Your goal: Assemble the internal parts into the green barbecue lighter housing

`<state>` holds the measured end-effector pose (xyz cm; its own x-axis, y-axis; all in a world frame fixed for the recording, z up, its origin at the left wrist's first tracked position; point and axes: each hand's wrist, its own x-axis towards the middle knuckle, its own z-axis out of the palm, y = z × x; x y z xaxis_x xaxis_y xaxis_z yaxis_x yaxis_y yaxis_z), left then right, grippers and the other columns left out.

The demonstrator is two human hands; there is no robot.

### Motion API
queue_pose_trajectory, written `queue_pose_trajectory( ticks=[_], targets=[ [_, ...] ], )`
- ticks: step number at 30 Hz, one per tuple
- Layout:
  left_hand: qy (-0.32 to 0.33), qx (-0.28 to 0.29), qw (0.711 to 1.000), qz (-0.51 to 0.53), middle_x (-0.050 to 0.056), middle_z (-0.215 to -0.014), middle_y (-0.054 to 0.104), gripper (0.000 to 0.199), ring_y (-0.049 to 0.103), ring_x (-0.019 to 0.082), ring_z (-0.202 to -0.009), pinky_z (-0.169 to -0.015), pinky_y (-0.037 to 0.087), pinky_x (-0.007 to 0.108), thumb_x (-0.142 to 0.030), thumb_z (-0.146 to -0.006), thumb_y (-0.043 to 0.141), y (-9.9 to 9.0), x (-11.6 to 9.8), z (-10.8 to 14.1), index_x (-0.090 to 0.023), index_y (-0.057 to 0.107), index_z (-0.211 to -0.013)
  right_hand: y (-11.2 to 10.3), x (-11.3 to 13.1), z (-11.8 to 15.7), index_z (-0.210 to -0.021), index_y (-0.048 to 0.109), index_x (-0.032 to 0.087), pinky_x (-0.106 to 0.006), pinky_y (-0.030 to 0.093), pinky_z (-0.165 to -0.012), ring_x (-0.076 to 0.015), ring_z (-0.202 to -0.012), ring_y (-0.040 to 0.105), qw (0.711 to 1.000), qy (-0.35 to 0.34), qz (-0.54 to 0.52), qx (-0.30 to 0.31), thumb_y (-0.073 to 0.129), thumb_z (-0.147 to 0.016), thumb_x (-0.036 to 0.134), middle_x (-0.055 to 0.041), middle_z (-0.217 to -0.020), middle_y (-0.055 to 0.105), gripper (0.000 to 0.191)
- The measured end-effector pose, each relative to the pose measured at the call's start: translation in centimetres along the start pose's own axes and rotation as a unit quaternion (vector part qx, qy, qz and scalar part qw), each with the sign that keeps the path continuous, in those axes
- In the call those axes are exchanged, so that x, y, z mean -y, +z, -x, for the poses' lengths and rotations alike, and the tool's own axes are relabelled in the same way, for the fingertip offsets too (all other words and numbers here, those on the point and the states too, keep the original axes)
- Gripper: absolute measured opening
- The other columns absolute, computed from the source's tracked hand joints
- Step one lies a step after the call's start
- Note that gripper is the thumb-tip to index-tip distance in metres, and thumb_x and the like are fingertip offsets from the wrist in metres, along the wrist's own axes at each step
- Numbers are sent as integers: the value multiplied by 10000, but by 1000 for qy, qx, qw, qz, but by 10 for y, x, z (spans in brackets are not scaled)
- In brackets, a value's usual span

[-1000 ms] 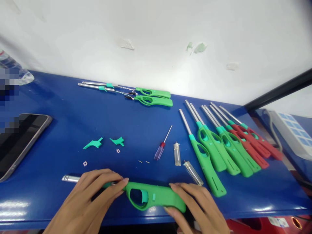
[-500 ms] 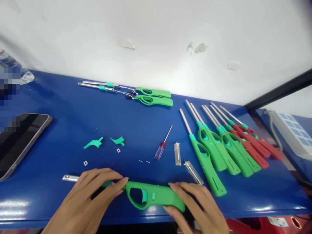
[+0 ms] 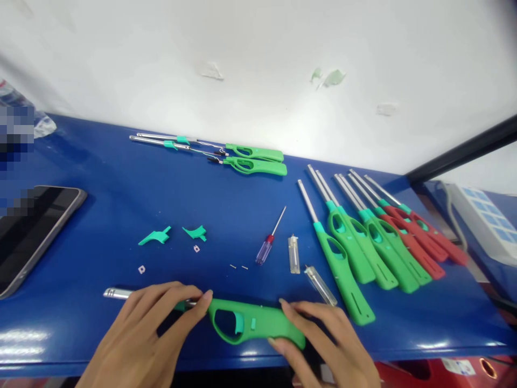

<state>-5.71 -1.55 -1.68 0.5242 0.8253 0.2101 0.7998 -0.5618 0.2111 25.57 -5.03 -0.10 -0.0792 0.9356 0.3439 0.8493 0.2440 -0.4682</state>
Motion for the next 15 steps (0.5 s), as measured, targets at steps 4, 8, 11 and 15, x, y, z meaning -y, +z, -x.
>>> queue_pose_trajectory(
  ticks=[4,8,11,15],
  targets=[
    [24,20,999,-23,17,-1329,720,513,653,303,-1195,-983,552,481,-173,-979,494,-1,0,-2,-324,579,-1462,-3,-1,-2,-1293,794,337,-342,671,-869,-228,-969,786,1000,-12,16,20,633,-1097,469,-27,-1103,802,286],
    [14,-10,1000,3,17,-1283,714,545,645,268,-1169,-963,549,447,-67,-988,444,-3,-3,-11,-324,574,-1450,-5,2,-5,-1390,752,339,-332,686,-851,-230,-1017,778,999,-18,43,28,589,-1119,401,-33,-1145,800,322],
    [4,-12,1000,13,45,-1306,691,592,624,284,-1201,-980,548,464,-76,-996,439,-1,-6,-14,-309,509,-1536,-5,6,-7,-1432,725,343,-348,686,-870,-235,-1059,763,998,-10,58,29,560,-1131,358,-33,-1191,792,344],
    [6,6,1000,5,59,-1349,671,636,609,303,-1248,-1022,552,482,-92,-984,455,1,-6,-6,-304,461,-1584,-5,8,-6,-1424,727,336,-333,684,-845,-229,-1039,761,998,-8,54,28,571,-1129,364,-36,-1187,792,334]
  ],
)
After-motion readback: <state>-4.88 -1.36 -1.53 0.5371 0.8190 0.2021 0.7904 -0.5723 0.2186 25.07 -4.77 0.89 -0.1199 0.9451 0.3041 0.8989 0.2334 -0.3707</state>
